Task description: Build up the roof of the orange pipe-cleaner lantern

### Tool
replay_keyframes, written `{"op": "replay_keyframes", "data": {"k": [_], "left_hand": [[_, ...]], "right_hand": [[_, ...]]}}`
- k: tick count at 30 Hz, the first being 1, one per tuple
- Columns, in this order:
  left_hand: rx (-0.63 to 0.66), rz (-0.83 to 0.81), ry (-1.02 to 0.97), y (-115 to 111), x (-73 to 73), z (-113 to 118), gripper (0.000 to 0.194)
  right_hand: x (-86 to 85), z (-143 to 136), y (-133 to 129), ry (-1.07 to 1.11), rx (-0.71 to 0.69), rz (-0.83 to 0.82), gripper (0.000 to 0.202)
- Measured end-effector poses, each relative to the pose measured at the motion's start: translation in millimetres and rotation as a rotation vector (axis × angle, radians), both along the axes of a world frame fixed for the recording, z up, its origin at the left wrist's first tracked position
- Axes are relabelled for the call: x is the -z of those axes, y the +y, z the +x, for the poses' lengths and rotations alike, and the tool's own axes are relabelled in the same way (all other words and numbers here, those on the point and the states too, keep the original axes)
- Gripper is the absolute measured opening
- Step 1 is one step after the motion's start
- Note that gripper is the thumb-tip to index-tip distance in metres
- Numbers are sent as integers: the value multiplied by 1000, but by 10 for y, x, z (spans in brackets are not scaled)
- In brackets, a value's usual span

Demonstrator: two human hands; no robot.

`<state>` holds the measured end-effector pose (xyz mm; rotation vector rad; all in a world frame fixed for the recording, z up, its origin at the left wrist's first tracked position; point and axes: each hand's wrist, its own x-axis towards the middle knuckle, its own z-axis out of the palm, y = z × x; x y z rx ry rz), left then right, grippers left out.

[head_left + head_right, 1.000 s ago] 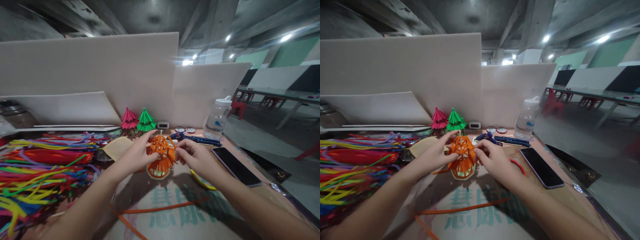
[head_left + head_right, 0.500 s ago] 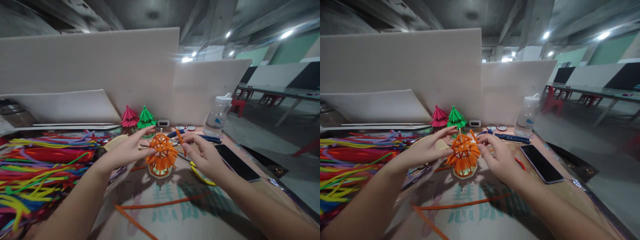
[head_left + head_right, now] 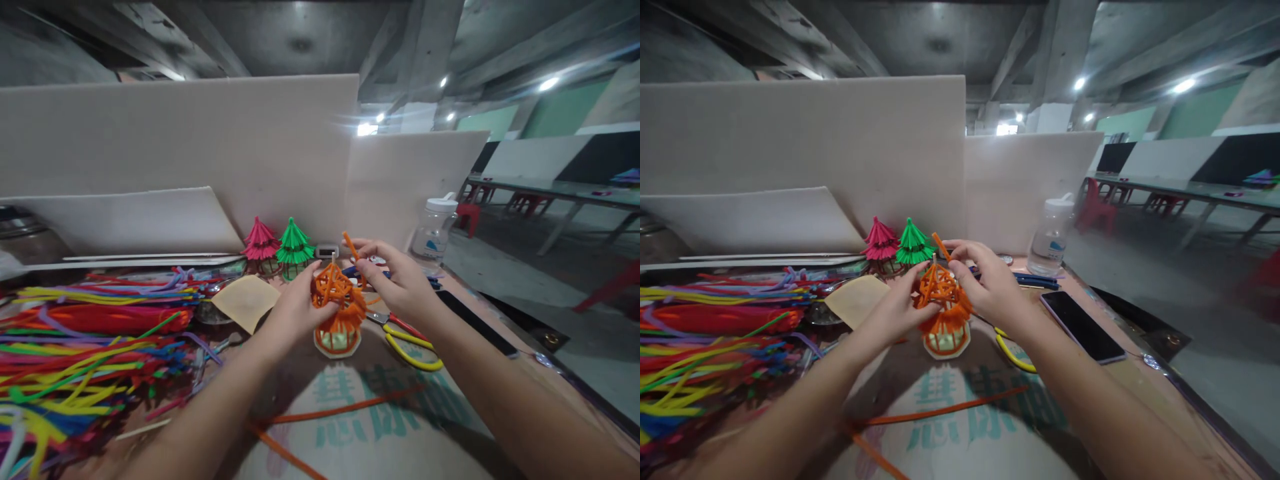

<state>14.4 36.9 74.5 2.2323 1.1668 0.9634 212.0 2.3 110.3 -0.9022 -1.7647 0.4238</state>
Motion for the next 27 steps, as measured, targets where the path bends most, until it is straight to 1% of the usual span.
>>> {"op": "replay_keyframes", "data": {"k": [1,3,5,8,13,15,17,22,25,27], "left_hand": [[-56,82,48,-34,15,52,78],[-127,188,134,-105,37,136,80],[-148,239,189,-156,47,180,81],[-138,273,214,-177,55,188,80],[-128,269,236,-150,58,174,84],[-116,265,227,-146,56,177,82],[-104,264,209,-148,58,183,80],[-85,271,184,-144,58,184,77],[-64,225,181,-113,13,117,79],[-22,165,170,-75,-40,30,78]], "right_hand": [[-6,5,22,24,1,5,11],[1,30,45,62,-19,11,11],[22,63,40,44,-34,8,12],[50,101,0,-45,1,30,13],[37,103,-49,-172,41,175,13],[29,91,-52,-225,62,223,13],[27,78,-52,-254,81,237,14],[22,58,-68,-221,52,186,12],[16,79,-75,-80,25,91,8],[49,112,-68,37,61,22,11]]}}
